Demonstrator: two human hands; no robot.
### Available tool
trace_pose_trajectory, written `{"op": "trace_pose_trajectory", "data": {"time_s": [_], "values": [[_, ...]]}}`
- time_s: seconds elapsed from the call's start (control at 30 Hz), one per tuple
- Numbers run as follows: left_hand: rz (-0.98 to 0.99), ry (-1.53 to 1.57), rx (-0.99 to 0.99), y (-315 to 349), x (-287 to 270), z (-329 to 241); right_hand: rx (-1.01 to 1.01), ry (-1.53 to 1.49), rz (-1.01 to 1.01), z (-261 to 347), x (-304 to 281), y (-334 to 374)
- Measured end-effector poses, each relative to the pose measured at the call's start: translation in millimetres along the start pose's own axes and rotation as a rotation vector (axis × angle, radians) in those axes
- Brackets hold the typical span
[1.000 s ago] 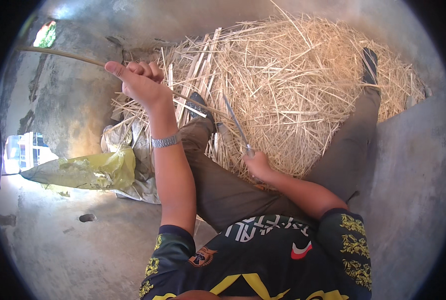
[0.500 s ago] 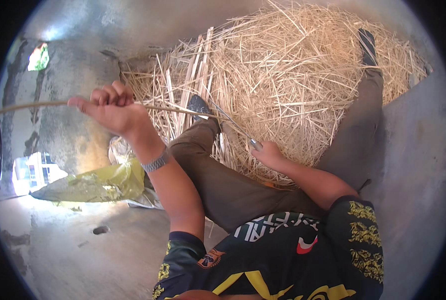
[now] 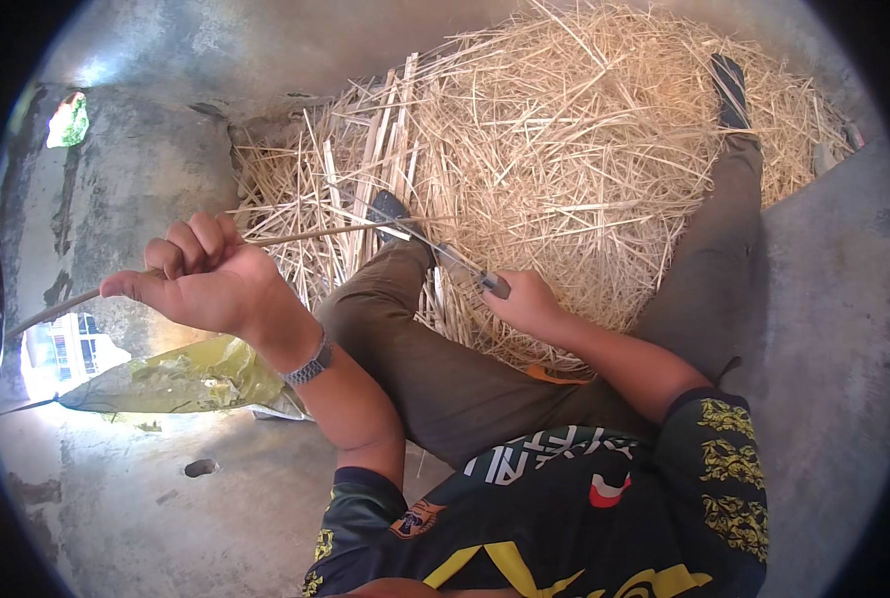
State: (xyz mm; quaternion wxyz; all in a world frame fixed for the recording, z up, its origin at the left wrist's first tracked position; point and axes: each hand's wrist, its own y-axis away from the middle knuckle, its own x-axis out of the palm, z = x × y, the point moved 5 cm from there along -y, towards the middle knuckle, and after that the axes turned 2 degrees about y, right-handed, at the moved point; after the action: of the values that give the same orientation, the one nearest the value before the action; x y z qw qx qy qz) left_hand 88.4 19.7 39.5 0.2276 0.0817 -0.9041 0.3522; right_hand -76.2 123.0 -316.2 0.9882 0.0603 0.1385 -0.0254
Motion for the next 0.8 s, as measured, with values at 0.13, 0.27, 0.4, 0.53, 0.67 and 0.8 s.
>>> {"op": "trace_pose_trajectory", "data": {"time_s": [0.13, 0.27, 0.4, 0.53, 0.67, 0.8], "values": [[0.029, 0.009, 0.067, 4, 7, -6, 0.004, -0.004, -0.055, 43, -16, 9], [0.1, 0.154, 0.069, 14, 17, -32, 0.073, -0.064, -0.059, 62, -25, 1], [0.148, 0.276, 0.082, 30, 27, -48, 0.117, -0.055, -0.109, 47, -38, -8], [0.203, 0.331, 0.034, 39, 32, -43, 0.036, -0.1, -0.122, 77, -32, 11], [0.304, 0.433, 0.004, 41, 37, -43, -0.146, -0.062, -0.171, 96, -45, 6], [0.392, 0.359, 0.191, 50, 25, -87, 0.155, -0.04, -0.122, 36, -52, -22]]}}
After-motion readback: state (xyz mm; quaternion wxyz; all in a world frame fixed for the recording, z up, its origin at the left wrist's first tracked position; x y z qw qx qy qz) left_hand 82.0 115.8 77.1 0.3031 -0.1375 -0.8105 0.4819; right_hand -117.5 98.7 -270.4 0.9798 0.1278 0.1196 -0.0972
